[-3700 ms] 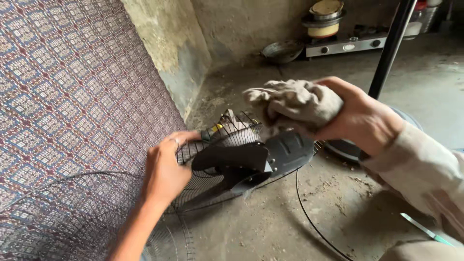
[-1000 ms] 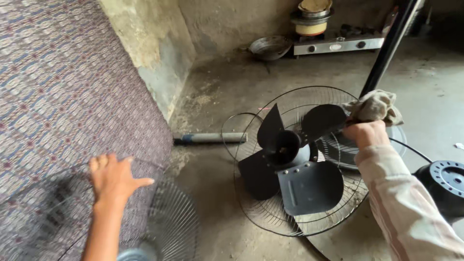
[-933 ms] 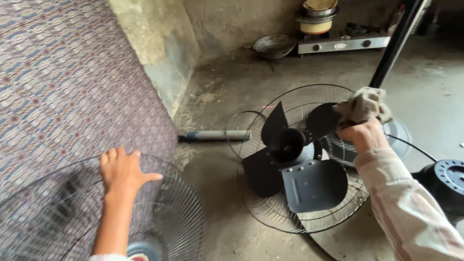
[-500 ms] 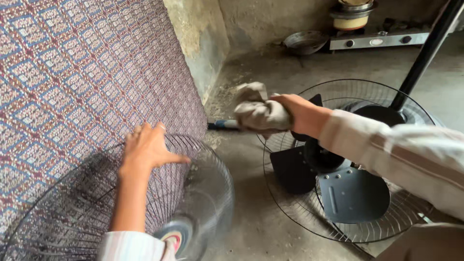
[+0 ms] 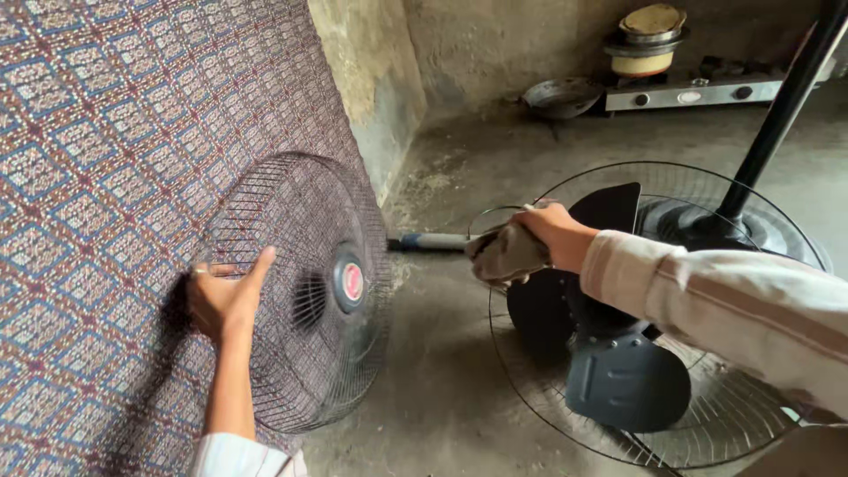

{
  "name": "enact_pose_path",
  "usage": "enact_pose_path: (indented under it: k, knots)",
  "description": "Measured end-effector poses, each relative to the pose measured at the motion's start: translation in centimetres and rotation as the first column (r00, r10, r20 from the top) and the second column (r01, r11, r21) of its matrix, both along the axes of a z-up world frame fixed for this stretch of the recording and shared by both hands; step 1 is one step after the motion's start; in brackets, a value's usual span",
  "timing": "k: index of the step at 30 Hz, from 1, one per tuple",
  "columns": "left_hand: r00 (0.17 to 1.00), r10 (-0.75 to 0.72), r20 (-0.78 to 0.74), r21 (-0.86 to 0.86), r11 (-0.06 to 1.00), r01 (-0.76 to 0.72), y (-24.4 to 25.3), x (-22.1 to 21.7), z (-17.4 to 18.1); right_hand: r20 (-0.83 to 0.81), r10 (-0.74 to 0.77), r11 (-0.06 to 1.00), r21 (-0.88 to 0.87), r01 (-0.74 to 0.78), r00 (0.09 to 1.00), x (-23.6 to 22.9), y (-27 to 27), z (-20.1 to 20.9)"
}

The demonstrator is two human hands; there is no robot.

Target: The person cleans a disassembled standing fan on the floor. They wipe the motor housing and fan blades with a cloth, then use a toothbrush to scrub the blades and the central hub area.

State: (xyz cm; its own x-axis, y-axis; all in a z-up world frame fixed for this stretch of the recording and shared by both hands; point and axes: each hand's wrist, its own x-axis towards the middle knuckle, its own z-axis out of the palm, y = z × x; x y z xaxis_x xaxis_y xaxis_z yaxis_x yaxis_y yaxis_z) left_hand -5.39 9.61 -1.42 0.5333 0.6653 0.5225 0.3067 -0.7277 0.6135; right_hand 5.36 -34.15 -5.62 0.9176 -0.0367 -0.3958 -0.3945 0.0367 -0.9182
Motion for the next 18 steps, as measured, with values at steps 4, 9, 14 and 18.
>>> enact_pose_path:
  k: [4, 9, 14, 18]
  knots:
    - [0.997, 0.061, -0.056, 0.076, 0.996, -0.056, -0.2, 1.8, 0.0, 0.009, -0.020, 0.989, -0.148, 0.021, 1.000, 1.1, -2.1, -1.2]
    - [0.989, 0.084, -0.119, -0.041, 0.995, -0.090, -0.8, 3.0, 1.4, -0.008, -0.077, 0.983, -0.166, 0.074, 0.997, 2.4, -3.0, -2.6]
    - [0.999, 0.014, 0.046, -0.311, 0.950, 0.001, 1.9, 2.8, -1.1, -0.011, -0.039, 0.978, -0.205, 0.036, 0.999, 2.5, -3.0, -3.5]
    - [0.990, -0.004, 0.142, 0.006, 1.000, 0.003, 3.2, 3.8, -6.2, -0.035, -0.051, 0.975, -0.220, 0.042, 0.998, 2.2, -3.3, -3.7]
